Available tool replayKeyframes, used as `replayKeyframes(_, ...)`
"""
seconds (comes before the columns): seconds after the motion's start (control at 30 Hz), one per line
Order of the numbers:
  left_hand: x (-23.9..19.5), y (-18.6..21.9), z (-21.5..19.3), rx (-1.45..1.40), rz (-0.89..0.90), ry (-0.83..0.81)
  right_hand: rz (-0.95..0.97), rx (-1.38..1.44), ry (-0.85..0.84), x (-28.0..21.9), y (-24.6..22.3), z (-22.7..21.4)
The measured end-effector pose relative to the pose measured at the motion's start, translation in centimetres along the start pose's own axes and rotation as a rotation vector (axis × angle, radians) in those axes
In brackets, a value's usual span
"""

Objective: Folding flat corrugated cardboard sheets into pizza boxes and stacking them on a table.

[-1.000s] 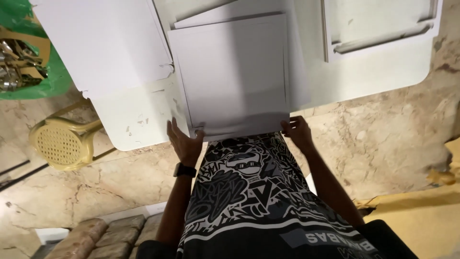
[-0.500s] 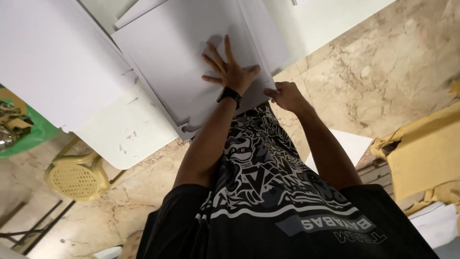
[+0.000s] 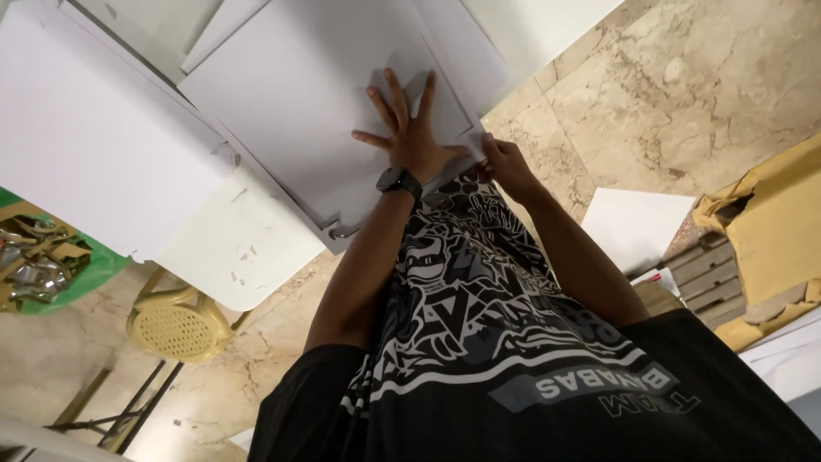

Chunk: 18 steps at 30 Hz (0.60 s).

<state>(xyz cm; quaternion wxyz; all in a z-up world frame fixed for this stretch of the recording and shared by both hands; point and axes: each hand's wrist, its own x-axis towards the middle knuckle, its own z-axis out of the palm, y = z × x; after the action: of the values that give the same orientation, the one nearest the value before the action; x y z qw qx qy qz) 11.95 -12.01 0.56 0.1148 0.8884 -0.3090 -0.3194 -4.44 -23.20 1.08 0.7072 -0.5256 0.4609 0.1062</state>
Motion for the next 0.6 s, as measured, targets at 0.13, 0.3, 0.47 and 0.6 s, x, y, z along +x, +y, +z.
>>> replayKeyframes(0.13,-0.4,2.0,-3.4,-0.028,-0.072,-0.147,0.017,0.100,0.015,1.7,2.3,-0.7)
replayKeyframes(0.3,0.3,2.0,-2.7,0.039,-0.109,-0.139,0.141,0.477,-0.152,2.3,2.1,-1.3)
replayKeyframes(0.47,-0.1,2.0,-2.9,0.039,-0.093,-0.150,0.231,0.416,-0.180,0.7,0.3,-1.8)
replayKeyframes(0.6,0.1,1.9,-3.3,-0.015,-0.054,-0.145,0.217,-0.068,-0.210,0.8,-2.5,-3.3)
